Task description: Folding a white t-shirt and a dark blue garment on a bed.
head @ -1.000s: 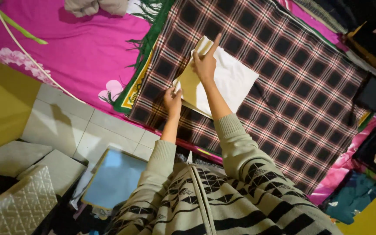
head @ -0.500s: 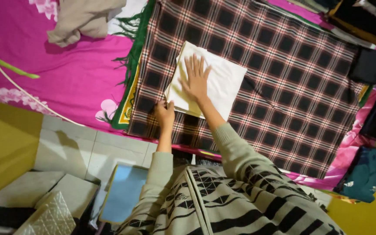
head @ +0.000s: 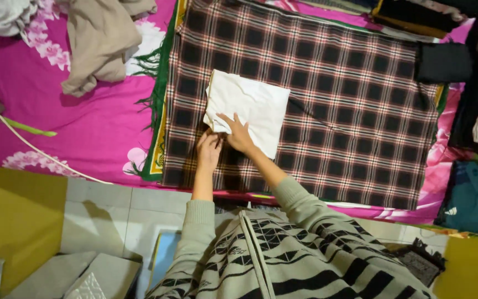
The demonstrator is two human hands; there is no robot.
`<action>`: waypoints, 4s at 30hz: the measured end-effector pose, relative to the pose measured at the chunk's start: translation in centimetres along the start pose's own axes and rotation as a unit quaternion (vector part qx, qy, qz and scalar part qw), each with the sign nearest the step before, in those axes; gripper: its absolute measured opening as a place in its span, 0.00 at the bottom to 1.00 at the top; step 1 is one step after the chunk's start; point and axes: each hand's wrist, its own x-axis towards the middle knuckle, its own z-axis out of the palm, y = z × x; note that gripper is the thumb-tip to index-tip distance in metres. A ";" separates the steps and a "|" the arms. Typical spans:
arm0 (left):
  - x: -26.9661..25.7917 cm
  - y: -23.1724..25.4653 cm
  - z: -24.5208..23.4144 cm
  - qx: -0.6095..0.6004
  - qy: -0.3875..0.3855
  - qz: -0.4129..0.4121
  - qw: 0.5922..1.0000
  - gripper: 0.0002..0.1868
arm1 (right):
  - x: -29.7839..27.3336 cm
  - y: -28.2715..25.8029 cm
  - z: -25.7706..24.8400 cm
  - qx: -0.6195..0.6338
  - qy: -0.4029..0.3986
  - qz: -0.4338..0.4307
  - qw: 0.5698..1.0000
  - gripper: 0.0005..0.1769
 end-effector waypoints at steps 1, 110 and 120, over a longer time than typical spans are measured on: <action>0.6 -0.6 -0.9 0.004 -0.006 0.000 1.000 0.21 | 0.2 1.5 -0.3 0.001 0.007 0.000 1.000 0.44; 4.2 -76.9 72.0 0.487 -0.270 0.300 0.774 0.46 | -44.0 79.2 -78.7 0.293 0.389 -0.010 0.873 0.52; -3.8 -76.7 69.5 0.589 -0.227 0.345 0.695 0.24 | -47.9 74.2 -77.0 0.069 0.381 0.067 0.919 0.39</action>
